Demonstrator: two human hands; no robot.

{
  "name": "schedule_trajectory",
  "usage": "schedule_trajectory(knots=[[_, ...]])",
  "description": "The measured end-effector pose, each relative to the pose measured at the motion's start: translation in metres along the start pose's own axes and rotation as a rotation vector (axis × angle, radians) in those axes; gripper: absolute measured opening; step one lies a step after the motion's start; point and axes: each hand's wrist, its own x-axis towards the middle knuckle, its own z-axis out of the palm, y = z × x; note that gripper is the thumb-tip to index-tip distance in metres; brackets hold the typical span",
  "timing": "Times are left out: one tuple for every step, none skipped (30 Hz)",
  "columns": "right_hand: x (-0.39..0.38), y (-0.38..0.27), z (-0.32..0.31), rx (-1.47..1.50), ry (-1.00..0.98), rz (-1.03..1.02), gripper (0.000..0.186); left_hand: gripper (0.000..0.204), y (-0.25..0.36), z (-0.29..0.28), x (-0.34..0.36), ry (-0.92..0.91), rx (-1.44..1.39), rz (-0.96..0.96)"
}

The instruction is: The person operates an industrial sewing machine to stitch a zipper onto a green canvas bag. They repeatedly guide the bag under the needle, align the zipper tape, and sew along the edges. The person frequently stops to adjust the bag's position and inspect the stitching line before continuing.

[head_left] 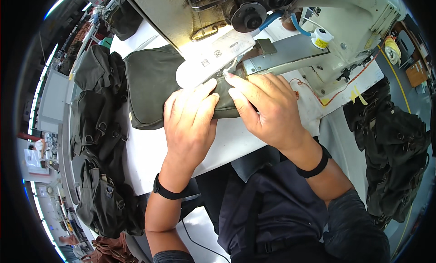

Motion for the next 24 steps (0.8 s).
schedule_trajectory(knots=[[0.000,-0.001,0.000,0.006,0.000,0.011,0.031,0.045,-0.001,-0.001,0.000,0.001,-0.004,-0.002],[0.001,-0.003,0.000,0.012,0.000,0.022,0.031,0.046,-0.001,-0.001,0.001,0.002,-0.008,-0.003],[0.001,-0.003,0.000,0.015,0.001,0.035,0.030,0.046,-0.001,-0.002,0.002,-0.011,-0.020,-0.011],[0.001,-0.003,0.001,0.012,0.003,0.045,0.030,0.046,-0.001,-0.003,0.003,-0.023,-0.032,-0.019],[0.001,-0.003,0.002,0.009,0.005,0.055,0.029,0.046,-0.001,-0.004,0.004,-0.036,-0.044,-0.027],[0.002,-0.004,0.002,0.009,0.007,0.061,0.029,0.045,-0.002,-0.005,0.005,-0.040,-0.050,-0.027],[0.003,-0.004,0.002,0.015,0.013,0.057,0.028,0.045,-0.003,-0.007,0.005,-0.043,-0.056,-0.027],[0.003,-0.005,0.003,0.021,0.019,0.053,0.027,0.045,-0.004,-0.008,0.006,-0.047,-0.063,-0.027],[0.003,-0.004,0.003,0.028,0.023,0.050,0.027,0.044,-0.004,-0.009,0.006,-0.054,-0.065,-0.030],[0.003,-0.005,0.003,0.027,0.019,0.058,0.026,0.044,-0.004,-0.009,0.006,-0.060,-0.069,-0.033],[0.004,-0.006,0.003,0.026,0.016,0.067,0.026,0.044,-0.004,-0.010,0.006,-0.067,-0.072,-0.036],[0.003,-0.007,0.002,0.025,0.011,0.076,0.026,0.044,-0.004,-0.010,0.006,-0.069,-0.067,-0.038],[0.003,-0.007,0.002,0.021,0.017,0.072,0.027,0.044,-0.004,-0.010,0.005,-0.071,-0.062,-0.040],[0.003,-0.007,0.003,0.018,0.024,0.068,0.027,0.044,-0.004,-0.010,0.005,-0.072,-0.057,-0.042],[0.002,-0.006,0.003,0.014,0.030,0.065,0.027,0.043,-0.003,-0.010,0.005,-0.064,-0.055,-0.038],[0.001,-0.006,0.003,0.023,0.009,0.085,0.027,0.043,-0.002,-0.010,0.006,-0.056,-0.053,-0.034],[0.000,-0.005,0.001,0.032,-0.011,0.104,0.027,0.042,-0.001,-0.009,0.006,-0.048,-0.051,-0.029],[0.000,-0.005,-0.002,0.039,-0.029,0.122,0.027,0.044,-0.001,-0.008,0.007,-0.042,-0.055,-0.030],[0.001,-0.004,-0.006,0.141,-0.034,0.172,0.026,0.046,0.000,-0.006,0.007,-0.036,-0.059,-0.031],[0.002,-0.003,-0.011,0.244,-0.039,0.220,0.025,0.048,0.001,-0.004,0.009,-0.029,-0.063,-0.032],[0.004,-0.001,-0.021,0.337,-0.042,0.268,0.024,0.051,0.005,-0.003,0.014,-0.038,-0.070,-0.032],[0.006,0.001,-0.032,0.350,-0.029,0.272,0.023,0.054,0.006,-0.005,0.016,-0.053,-0.063,-0.044],[0.010,0.004,-0.050,0.364,-0.019,0.275,0.021,0.057,0.007,-0.007,0.017,-0.067,-0.055,-0.058],[0.015,0.007,-0.077,0.327,-0.076,0.289,0.021,0.058,0.005,-0.003,0.015,-0.047,-0.039,-0.036]])
